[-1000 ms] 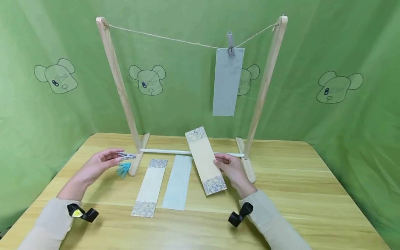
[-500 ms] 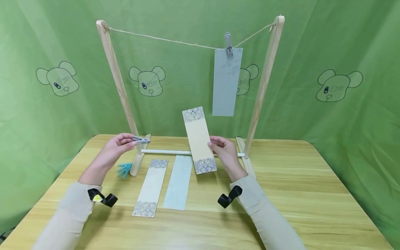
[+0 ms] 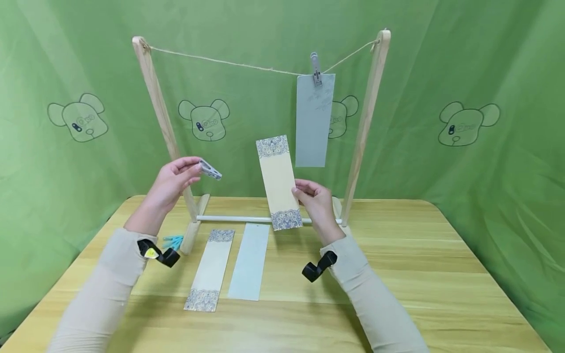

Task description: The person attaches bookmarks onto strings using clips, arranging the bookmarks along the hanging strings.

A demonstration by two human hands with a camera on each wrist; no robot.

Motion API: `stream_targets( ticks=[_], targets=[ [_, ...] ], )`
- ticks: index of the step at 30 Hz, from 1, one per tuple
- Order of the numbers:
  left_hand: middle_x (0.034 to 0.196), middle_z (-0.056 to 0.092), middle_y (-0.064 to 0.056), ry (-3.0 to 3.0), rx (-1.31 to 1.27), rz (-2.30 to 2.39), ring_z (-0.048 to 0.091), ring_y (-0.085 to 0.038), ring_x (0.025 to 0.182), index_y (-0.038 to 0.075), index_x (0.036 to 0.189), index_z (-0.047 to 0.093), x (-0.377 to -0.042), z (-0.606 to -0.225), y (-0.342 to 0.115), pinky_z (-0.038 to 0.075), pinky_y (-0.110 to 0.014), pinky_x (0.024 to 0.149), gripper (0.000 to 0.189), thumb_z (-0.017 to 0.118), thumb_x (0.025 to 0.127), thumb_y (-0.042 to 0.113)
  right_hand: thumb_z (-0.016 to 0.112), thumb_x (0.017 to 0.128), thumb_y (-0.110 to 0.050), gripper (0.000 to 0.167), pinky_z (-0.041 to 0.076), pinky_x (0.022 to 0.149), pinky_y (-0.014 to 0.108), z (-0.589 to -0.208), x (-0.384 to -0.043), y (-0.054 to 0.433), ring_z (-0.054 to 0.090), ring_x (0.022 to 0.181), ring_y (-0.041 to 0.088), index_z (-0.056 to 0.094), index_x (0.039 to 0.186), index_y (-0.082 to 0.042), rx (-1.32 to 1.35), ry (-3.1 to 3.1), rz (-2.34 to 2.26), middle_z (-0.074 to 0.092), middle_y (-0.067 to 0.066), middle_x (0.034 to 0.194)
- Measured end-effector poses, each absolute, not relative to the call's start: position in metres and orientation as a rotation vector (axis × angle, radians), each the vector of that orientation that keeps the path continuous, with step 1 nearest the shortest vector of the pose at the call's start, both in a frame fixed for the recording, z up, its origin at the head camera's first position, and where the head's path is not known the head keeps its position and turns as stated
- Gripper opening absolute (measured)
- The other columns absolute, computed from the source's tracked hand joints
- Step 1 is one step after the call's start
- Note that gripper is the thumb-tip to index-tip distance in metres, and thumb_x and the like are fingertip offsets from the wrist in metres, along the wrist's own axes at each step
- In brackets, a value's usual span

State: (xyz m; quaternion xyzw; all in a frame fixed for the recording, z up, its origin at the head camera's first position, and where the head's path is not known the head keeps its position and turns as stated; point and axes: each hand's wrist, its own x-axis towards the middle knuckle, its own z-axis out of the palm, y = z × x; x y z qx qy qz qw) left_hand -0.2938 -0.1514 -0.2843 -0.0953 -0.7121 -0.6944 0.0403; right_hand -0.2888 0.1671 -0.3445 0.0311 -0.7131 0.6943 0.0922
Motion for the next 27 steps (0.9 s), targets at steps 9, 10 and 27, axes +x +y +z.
stream_targets(
  ticks=[9,10,27],
  targets=[
    [0.096,0.064,0.003,-2.115,-0.400,-2.094,0.058,-0.011,0.092,0.008,0.112,0.063,-0.300,-0.234,-0.129,0.045,-0.029,0.097,0.029,0.070,0.084,0.012,0.066,0.086,-0.004,0.031,0.054,0.071,0.019,-0.325,-0.297,0.157,0.060,0.078,0.007,0.060,0.117,0.001,0.090,-2.027,2.072,0.065,-0.007,0.088],
    [0.096,0.064,0.003,-2.108,-0.402,-2.098,0.058,-0.011,0.092,0.007,0.112,0.063,-0.301,-0.229,-0.127,0.045,-0.030,0.097,0.029,0.070,0.084,0.012,0.066,0.086,-0.003,0.030,0.054,0.070,0.019,-0.322,-0.298,0.156,0.060,0.077,0.007,0.061,0.116,0.000,0.093,-2.011,2.077,0.065,-0.007,0.087],
    [0.102,0.066,-0.004,-1.957,-0.449,-2.236,0.061,-0.014,0.093,0.006,0.109,0.064,-0.320,-0.144,-0.095,0.048,-0.029,0.093,0.030,0.074,0.080,0.006,0.068,0.085,-0.004,0.023,0.053,0.070,0.016,-0.294,-0.307,0.158,0.060,0.077,0.008,0.067,0.107,-0.008,0.108,-1.912,2.100,0.066,-0.004,0.089]
  ],
)
